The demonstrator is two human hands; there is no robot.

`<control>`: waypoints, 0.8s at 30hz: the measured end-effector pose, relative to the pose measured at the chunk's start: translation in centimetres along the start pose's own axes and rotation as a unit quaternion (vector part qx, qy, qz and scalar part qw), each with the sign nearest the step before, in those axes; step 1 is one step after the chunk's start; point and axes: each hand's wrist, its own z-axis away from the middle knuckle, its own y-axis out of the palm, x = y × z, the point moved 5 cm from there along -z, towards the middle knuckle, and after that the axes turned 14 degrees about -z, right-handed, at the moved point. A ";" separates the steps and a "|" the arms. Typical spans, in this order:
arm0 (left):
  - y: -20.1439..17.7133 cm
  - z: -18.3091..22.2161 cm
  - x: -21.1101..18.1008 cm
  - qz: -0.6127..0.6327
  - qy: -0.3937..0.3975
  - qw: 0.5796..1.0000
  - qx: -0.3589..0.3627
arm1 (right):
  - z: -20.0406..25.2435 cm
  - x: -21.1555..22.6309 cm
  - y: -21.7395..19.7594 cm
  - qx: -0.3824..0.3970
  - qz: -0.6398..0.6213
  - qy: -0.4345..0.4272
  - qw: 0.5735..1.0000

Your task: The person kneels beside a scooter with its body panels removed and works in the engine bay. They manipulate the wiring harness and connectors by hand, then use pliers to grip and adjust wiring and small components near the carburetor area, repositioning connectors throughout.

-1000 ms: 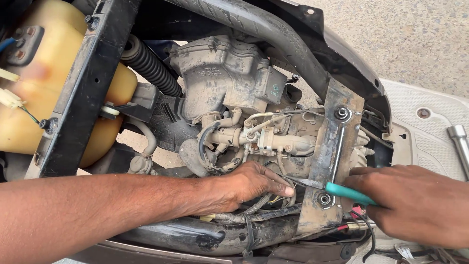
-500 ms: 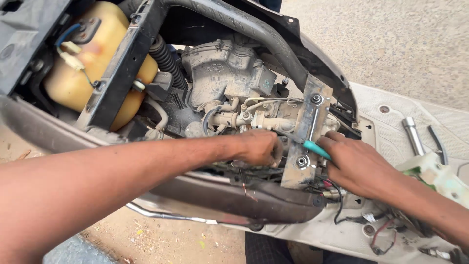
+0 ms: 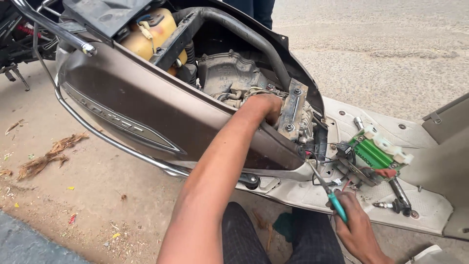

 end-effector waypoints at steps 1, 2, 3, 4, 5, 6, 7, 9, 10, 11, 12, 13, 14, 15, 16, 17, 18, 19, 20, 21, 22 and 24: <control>-0.6 0.9 -0.1 0.013 -0.011 1.000 0.004 | 0.6 -1.2 0.3 0.001 0.025 -0.021 0.999; -1.3 1.6 -0.2 0.026 -0.021 0.999 0.007 | 1.1 -2.5 0.6 0.003 0.050 -0.042 0.998; -1.5 1.6 -0.2 0.026 -0.016 0.999 0.008 | 0.9 -2.8 0.7 0.000 0.051 -0.038 0.998; -1.5 1.3 -0.1 0.036 -0.015 0.999 0.015 | 0.7 -3.1 1.0 0.014 0.077 -0.052 0.996; -0.9 1.3 -0.1 0.049 -0.014 0.998 0.027 | 0.9 -3.6 1.6 0.033 0.100 -0.063 0.992; -0.3 0.4 -0.1 0.051 -0.010 0.998 0.033 | 0.7 -4.0 2.2 0.035 0.100 -0.056 0.993; 0.3 -0.7 -0.2 0.052 0.004 0.998 0.037 | 0.4 -4.2 3.1 0.059 0.114 -0.088 0.988; 0.7 -1.6 -0.6 0.055 0.019 0.997 0.042 | -0.8 -5.1 4.7 0.086 0.128 -0.117 0.981; 0.4 -1.5 -0.9 0.034 0.033 0.998 0.042 | -1.4 -5.4 5.7 0.106 0.140 -0.152 0.973; 0.4 -1.4 -1.0 0.018 0.044 0.998 0.041 | -2.2 -6.0 6.7 0.131 0.153 -0.189 0.961; 1.5 -1.7 -1.6 0.025 0.042 0.998 0.043 | -1.6 -9.0 7.2 0.138 0.154 -0.189 0.960; 1.9 -2.1 -1.8 0.005 0.058 0.998 0.022 | -2.0 -11.7 7.8 0.126 0.151 -0.221 0.955; 2.2 -2.6 -2.0 -0.016 0.074 0.997 0.002 | -2.5 -14.4 8.3 0.114 0.147 -0.253 0.949; 0.8 -2.6 -1.1 -0.023 0.064 0.998 -0.010 | -4.2 -18.2 9.1 0.108 0.149 -0.268 0.946; -0.4 -2.7 -0.4 -0.045 0.062 0.997 -0.024 | -6.0 -21.8 9.5 0.066 0.130 -0.325 0.934; 0.5 -2.2 -1.5 -0.049 0.076 0.996 -0.019 | -3.8 -25.6 9.3 0.037 0.110 -0.355 0.928; 0.9 -2.4 -1.9 -0.039 0.081 0.996 -0.012 | -3.8 -24.4 9.6 0.045 0.111 -0.345 0.931; 1.5 -2.1 -2.6 -0.035 0.092 0.995 -0.001 | -2.6 -22.6 9.1 0.029 0.106 -0.330 0.937; 1.4 -1.5 -3.2 -0.030 0.103 0.994 0.010 | -1.6 -20.0 8.5 0.012 0.103 -0.315 0.943; 2.3 -1.9 -3.2 -0.028 0.104 0.994 0.014 | -1.0 -24.0 9.5 0.014 0.100 -0.312 0.945; 2.3 -1.9 -3.2 -0.022 0.107 0.994 0.000 | -0.4 -27.4 9.7 -0.039 0.082 -0.300 0.950; 1.2 -2.7 -1.9 -0.028 0.100 0.994 -0.027 | -3.5 -29.2 10.0 -0.100 0.061 -0.305 0.945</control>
